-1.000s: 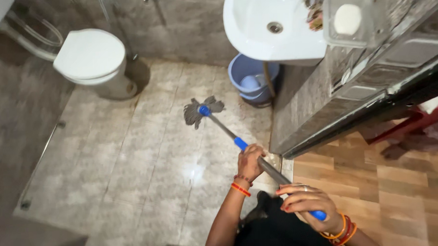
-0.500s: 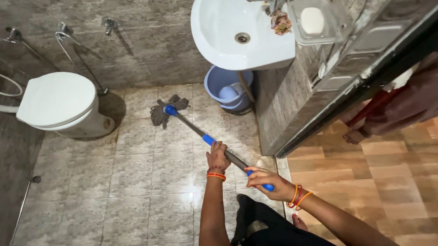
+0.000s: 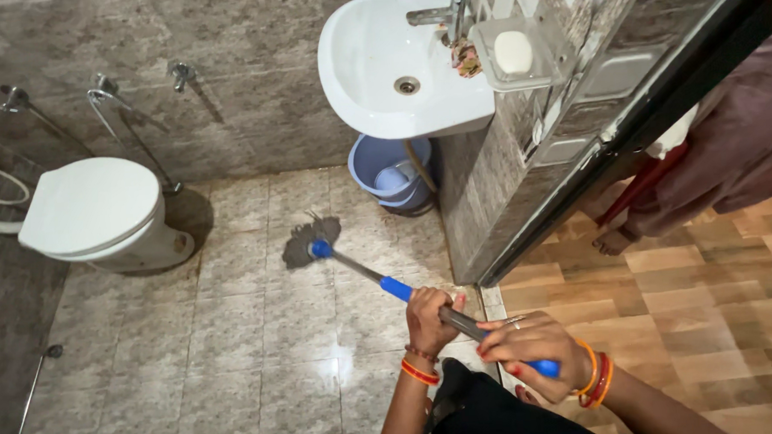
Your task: The person mops the tiled floor of a bathroom using a mop, moving it across different areas of the floor.
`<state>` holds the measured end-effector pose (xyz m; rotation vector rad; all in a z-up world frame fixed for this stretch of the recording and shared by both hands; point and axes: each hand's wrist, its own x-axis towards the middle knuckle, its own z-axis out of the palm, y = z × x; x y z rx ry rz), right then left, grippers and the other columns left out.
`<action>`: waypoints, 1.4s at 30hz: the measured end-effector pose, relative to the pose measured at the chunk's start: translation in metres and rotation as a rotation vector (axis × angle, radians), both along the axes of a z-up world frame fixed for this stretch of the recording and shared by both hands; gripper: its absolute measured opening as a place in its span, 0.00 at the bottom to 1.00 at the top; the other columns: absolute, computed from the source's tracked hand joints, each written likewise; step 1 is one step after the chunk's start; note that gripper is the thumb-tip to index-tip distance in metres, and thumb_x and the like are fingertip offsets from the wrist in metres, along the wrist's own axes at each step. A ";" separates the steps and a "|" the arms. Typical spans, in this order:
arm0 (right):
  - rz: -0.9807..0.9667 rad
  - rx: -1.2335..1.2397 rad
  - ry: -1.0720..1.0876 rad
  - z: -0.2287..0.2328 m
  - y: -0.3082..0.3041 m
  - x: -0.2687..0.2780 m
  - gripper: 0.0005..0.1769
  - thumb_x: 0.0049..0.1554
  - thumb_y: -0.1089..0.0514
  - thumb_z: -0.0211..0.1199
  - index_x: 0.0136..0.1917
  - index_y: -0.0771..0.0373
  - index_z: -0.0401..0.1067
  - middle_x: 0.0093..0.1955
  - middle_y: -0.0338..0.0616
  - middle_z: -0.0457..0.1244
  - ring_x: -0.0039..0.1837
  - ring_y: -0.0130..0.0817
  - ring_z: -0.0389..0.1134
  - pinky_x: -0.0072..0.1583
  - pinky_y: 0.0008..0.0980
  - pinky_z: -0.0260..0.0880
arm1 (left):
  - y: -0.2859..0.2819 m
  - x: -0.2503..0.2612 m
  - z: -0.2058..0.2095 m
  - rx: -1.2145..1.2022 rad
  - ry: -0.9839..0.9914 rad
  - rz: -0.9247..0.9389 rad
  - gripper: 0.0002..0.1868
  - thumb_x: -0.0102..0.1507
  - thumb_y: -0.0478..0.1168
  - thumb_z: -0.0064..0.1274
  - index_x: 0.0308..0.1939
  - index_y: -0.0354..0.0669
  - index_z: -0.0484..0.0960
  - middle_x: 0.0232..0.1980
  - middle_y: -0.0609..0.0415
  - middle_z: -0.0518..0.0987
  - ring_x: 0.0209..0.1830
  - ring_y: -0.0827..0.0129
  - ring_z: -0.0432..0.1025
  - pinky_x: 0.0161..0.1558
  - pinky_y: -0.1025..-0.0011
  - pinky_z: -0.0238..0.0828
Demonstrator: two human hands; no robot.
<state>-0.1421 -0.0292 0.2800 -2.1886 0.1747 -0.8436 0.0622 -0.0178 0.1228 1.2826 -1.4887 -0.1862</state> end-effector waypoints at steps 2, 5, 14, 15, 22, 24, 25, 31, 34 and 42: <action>0.016 -0.013 -0.059 0.018 0.000 0.002 0.16 0.63 0.54 0.54 0.49 0.66 0.78 0.48 0.52 0.72 0.52 0.50 0.78 0.61 0.48 0.77 | -0.002 -0.004 0.019 -0.063 0.026 -0.022 0.18 0.56 0.35 0.65 0.21 0.43 0.69 0.23 0.51 0.72 0.25 0.53 0.69 0.33 0.59 0.62; -0.024 0.021 -0.122 0.019 -0.001 0.007 0.18 0.65 0.51 0.53 0.47 0.65 0.77 0.46 0.53 0.73 0.50 0.49 0.79 0.55 0.44 0.80 | -0.009 -0.002 0.023 -0.119 0.015 -0.036 0.16 0.57 0.33 0.63 0.22 0.43 0.69 0.22 0.50 0.71 0.23 0.53 0.68 0.31 0.60 0.62; -0.120 0.097 -0.170 -0.045 0.004 0.019 0.11 0.63 0.57 0.56 0.49 0.65 0.76 0.41 0.50 0.72 0.49 0.48 0.80 0.52 0.44 0.81 | -0.029 0.027 -0.029 -0.133 -0.061 -0.095 0.15 0.57 0.33 0.60 0.22 0.43 0.68 0.23 0.49 0.70 0.24 0.52 0.68 0.31 0.59 0.62; -0.138 0.102 -0.160 -0.053 0.005 0.026 0.10 0.63 0.58 0.57 0.49 0.65 0.77 0.42 0.51 0.73 0.49 0.47 0.80 0.52 0.43 0.81 | -0.030 0.033 -0.037 -0.124 -0.067 -0.086 0.15 0.58 0.34 0.60 0.22 0.43 0.68 0.24 0.48 0.71 0.25 0.52 0.69 0.32 0.59 0.63; -0.162 0.089 0.003 -0.117 -0.006 0.071 0.09 0.58 0.67 0.58 0.51 0.66 0.76 0.53 0.54 0.72 0.63 0.51 0.74 0.68 0.50 0.71 | -0.048 0.087 -0.112 0.127 -0.179 0.037 0.13 0.57 0.35 0.62 0.23 0.42 0.72 0.27 0.45 0.74 0.32 0.47 0.70 0.39 0.53 0.66; -0.124 0.099 0.083 -0.141 -0.012 0.083 0.08 0.58 0.68 0.62 0.52 0.66 0.76 0.53 0.50 0.72 0.66 0.51 0.72 0.73 0.52 0.64 | -0.051 0.105 -0.133 0.118 -0.209 0.041 0.11 0.55 0.34 0.62 0.25 0.41 0.73 0.31 0.45 0.74 0.38 0.46 0.71 0.48 0.53 0.68; -0.105 0.103 0.122 -0.152 -0.014 0.085 0.08 0.59 0.69 0.64 0.53 0.66 0.76 0.53 0.49 0.72 0.67 0.51 0.71 0.75 0.53 0.61 | -0.053 0.111 -0.143 0.112 -0.225 0.044 0.11 0.54 0.33 0.63 0.27 0.41 0.73 0.32 0.44 0.75 0.40 0.45 0.71 0.52 0.53 0.69; -0.052 0.096 0.243 -0.195 0.002 0.080 0.08 0.59 0.67 0.66 0.53 0.65 0.75 0.56 0.48 0.69 0.73 0.51 0.65 0.78 0.51 0.56 | -0.041 0.114 -0.175 0.373 -0.360 0.113 0.10 0.42 0.30 0.64 0.24 0.43 0.79 0.37 0.45 0.79 0.51 0.47 0.72 0.61 0.50 0.63; -0.087 0.129 0.185 -0.176 0.009 0.072 0.07 0.56 0.68 0.66 0.50 0.66 0.77 0.54 0.50 0.70 0.69 0.54 0.67 0.76 0.52 0.56 | -0.030 0.102 -0.161 0.394 -0.316 0.105 0.09 0.46 0.34 0.64 0.26 0.43 0.79 0.39 0.47 0.80 0.50 0.47 0.70 0.55 0.56 0.68; 0.038 -0.109 -0.017 -0.020 -0.007 0.040 0.05 0.56 0.60 0.62 0.43 0.63 0.74 0.47 0.48 0.70 0.58 0.52 0.76 0.58 0.44 0.78 | -0.005 0.045 -0.022 0.130 -0.158 0.143 0.14 0.54 0.38 0.64 0.20 0.44 0.73 0.26 0.50 0.77 0.33 0.52 0.71 0.41 0.57 0.63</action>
